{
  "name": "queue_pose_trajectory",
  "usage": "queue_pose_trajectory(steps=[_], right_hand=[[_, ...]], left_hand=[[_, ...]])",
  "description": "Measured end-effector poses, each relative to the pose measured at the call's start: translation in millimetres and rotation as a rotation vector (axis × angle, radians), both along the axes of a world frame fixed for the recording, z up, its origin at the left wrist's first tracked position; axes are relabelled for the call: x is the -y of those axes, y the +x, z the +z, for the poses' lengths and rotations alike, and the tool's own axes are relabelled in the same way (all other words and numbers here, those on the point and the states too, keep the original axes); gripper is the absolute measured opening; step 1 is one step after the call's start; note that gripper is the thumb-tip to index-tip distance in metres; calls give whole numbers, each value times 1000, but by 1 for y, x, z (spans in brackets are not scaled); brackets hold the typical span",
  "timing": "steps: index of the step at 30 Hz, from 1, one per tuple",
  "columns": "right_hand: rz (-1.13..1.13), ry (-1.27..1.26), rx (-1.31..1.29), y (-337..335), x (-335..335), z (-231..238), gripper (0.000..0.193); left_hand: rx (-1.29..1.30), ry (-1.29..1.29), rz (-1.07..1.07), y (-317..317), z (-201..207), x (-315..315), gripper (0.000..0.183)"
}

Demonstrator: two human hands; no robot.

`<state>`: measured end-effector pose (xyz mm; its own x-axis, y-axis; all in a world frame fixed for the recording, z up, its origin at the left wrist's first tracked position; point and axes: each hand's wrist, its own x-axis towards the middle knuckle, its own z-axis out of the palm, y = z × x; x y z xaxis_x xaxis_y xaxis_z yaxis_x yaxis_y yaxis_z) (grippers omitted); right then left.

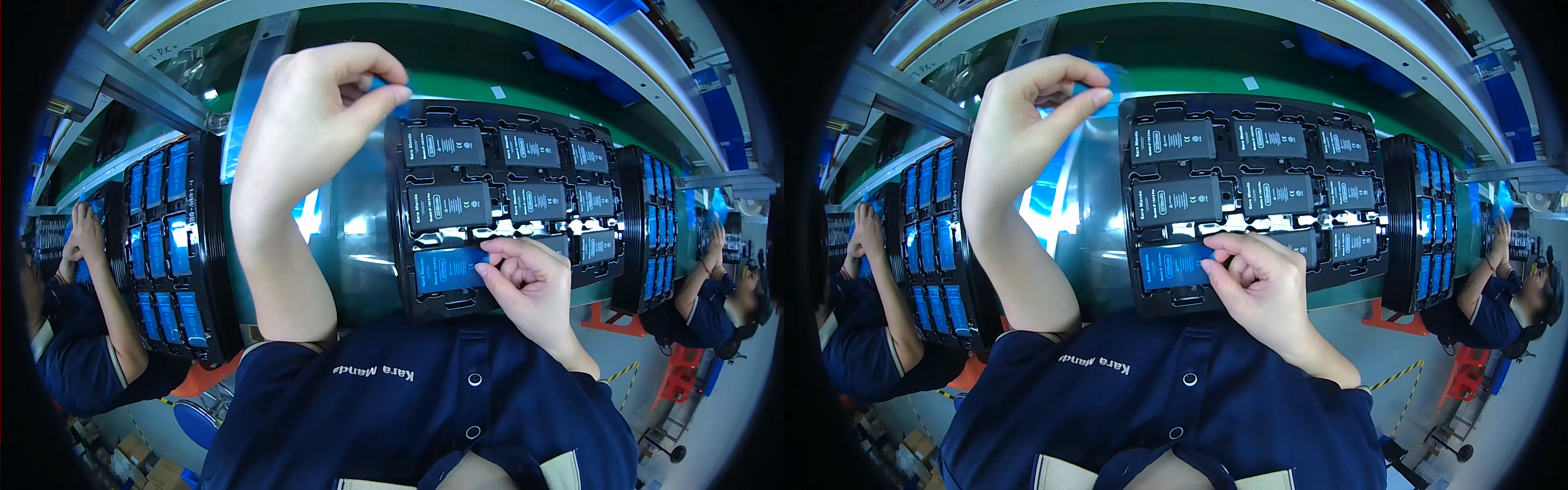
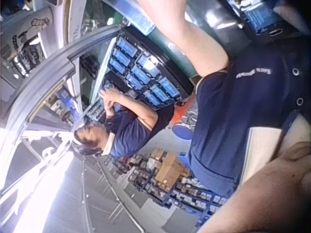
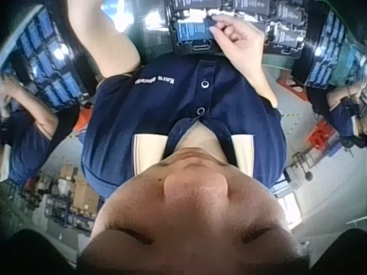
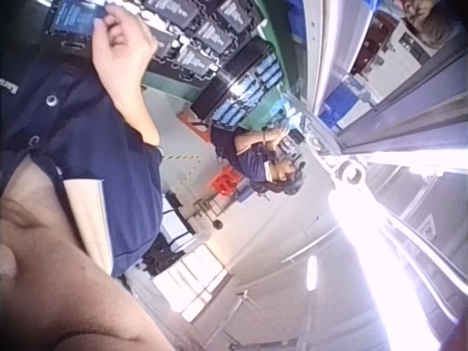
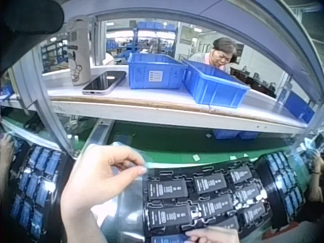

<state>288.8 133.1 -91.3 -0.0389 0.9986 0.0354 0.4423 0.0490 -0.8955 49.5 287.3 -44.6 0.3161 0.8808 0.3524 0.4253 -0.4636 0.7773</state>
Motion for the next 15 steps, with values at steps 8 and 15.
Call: queue_pose_trajectory(steps=[8, 15], right_hand=[[-84, 386, -71, 3, -26, 15, 40], [81, 78, -532, -8, -43, 21, 39]], left_hand=[[-37, 49, -531, 12, 10, 14, 62], [-103, 31, -661, 22, 2, 18, 75]])
